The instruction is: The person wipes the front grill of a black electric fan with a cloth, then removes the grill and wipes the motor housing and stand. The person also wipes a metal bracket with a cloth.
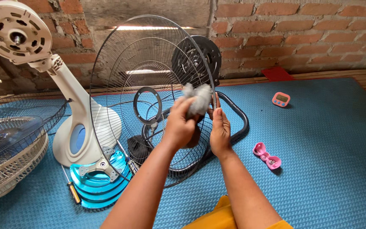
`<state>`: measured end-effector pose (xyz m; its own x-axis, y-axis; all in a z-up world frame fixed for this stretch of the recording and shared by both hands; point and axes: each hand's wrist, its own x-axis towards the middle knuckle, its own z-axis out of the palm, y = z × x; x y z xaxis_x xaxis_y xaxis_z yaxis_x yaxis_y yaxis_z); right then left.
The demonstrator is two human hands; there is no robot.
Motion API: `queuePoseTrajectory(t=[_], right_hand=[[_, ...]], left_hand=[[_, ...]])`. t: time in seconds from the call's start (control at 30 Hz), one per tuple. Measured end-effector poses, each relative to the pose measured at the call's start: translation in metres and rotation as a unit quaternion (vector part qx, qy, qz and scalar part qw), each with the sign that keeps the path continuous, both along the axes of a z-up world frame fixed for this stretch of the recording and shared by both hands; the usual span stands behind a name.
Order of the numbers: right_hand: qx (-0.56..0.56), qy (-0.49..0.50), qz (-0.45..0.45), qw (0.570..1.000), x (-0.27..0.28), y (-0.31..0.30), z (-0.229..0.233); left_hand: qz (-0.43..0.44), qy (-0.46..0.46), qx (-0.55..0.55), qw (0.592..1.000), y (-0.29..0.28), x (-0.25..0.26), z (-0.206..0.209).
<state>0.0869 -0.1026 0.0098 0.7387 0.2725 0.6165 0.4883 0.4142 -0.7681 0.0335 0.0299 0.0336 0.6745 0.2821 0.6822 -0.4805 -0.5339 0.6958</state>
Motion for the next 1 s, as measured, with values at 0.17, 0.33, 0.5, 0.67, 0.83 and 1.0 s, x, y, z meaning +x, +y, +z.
queuePoseTrajectory(t=[0.17, 0.33, 0.5, 0.67, 0.83, 1.0], right_hand=[[-0.019, -0.004, -0.015, 1.000, 0.002, -0.005, -0.007], [-0.037, 0.005, -0.019, 0.999, 0.001, -0.007, -0.012], [-0.040, -0.006, -0.023, 0.999, 0.000, -0.006, -0.010], [-0.037, -0.002, -0.020, 0.999, -0.004, -0.003, -0.005], [-0.014, 0.020, -0.003, 1.000, -0.009, -0.004, -0.002], [-0.006, 0.010, 0.021, 1.000, -0.006, -0.005, -0.003]], left_hand=[[-0.047, 0.088, 0.000, 0.995, -0.019, -0.018, -0.018], [-0.047, 0.216, 0.080, 0.972, -0.009, -0.054, -0.037], [-0.026, 0.338, 0.201, 0.919, 0.006, -0.080, -0.033], [-0.012, 0.395, 0.164, 0.904, 0.021, -0.073, -0.010], [0.060, 0.098, 0.035, 0.993, 0.012, -0.020, 0.019], [0.070, -0.035, -0.038, 0.996, -0.013, 0.031, 0.041]])
